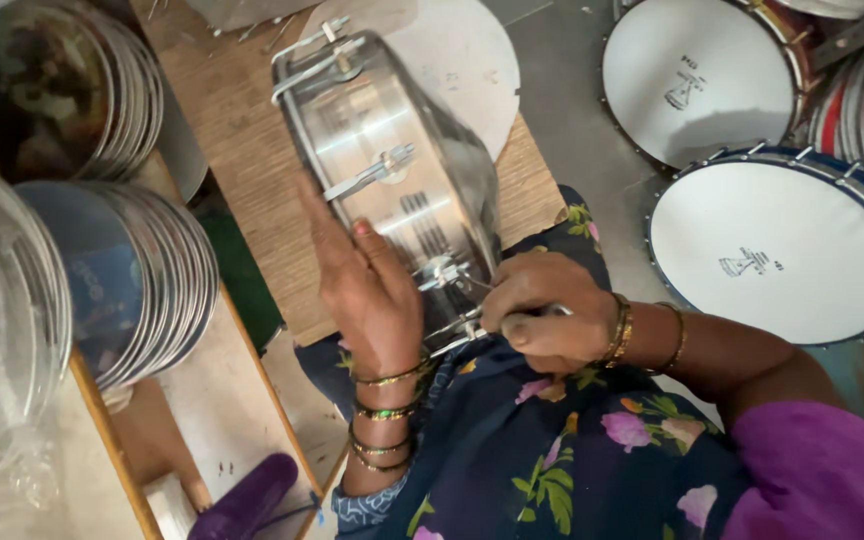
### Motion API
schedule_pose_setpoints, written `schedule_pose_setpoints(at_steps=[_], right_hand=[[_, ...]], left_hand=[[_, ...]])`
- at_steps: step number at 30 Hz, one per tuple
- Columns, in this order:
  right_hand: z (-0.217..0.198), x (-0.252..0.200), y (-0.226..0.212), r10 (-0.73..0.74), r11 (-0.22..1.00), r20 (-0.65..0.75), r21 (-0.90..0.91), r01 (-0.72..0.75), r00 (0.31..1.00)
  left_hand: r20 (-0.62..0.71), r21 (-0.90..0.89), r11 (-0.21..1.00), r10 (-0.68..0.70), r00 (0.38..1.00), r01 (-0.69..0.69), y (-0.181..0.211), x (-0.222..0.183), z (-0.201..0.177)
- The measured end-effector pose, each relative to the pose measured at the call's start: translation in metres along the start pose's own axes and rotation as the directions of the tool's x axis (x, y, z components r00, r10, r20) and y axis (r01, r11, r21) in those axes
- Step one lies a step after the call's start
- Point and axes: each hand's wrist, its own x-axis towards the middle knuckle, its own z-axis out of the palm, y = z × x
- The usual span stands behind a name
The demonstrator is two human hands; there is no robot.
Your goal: The person assembles a drum by placing the metal rim onto the shell and then using a tool to tighten the tension rods around the perimeter.
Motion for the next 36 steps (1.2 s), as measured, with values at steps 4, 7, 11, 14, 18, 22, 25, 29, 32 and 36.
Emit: schedule_pose_setpoints(at_steps=[4,7,11,14,18,22,25,29,32,36], right_hand=[[0.002,0.002,0.007,-0.004,1.0,0.06,-0.009,0.005,0.998],[0.009,0.002,0.005,0.065,0.998,0.038,-0.028,-0.064,0.997],[0.011,0.006,-0.004,0.427,0.9,0.083,-0.132,-0.415,0.9],[0.014,0.021,-0.004,0.466,0.881,-0.122,-0.027,-0.472,0.876],[0.003,0.034,0.002,0.721,0.678,0.008,0.2,-0.707,0.693],[0.004,0.022,-0.004,0.677,0.704,-0.077,0.357,-0.614,0.732],[-0.005,0.01,-0.005,0.503,0.86,-0.304,0.269,-0.434,0.809],[-0.006,0.003,-0.001,0.381,0.918,-0.408,0.273,-0.287,0.83],[-0.004,0.003,0.005,0.347,0.933,-0.348,0.217,-0.286,0.871],[0.006,0.009,0.025,0.079,0.997,-0.281,0.004,-0.081,0.957]], left_hand=[[0.037,-0.063,0.996,-0.064,0.997,0.066,0.005,0.003,0.0],[0.042,-0.069,0.996,-0.045,0.998,0.048,0.005,0.006,0.0],[0.023,-0.063,0.998,0.002,1.0,0.0,0.004,0.007,-0.001],[0.06,-0.07,0.994,-0.075,0.995,0.08,0.007,0.004,0.0],[0.062,-0.089,0.996,-0.007,0.998,0.012,0.01,-0.004,0.003],[0.056,-0.106,0.994,-0.019,0.998,0.024,0.009,-0.01,0.004],[0.036,-0.094,0.995,-0.012,0.999,0.015,0.008,-0.022,0.002],[0.041,-0.066,0.997,-0.026,0.999,0.029,0.008,-0.04,0.001],[0.039,-0.071,0.997,-0.035,0.999,0.037,0.009,-0.044,0.002],[0.047,-0.097,0.995,-0.029,0.998,0.033,0.011,-0.044,0.001]])
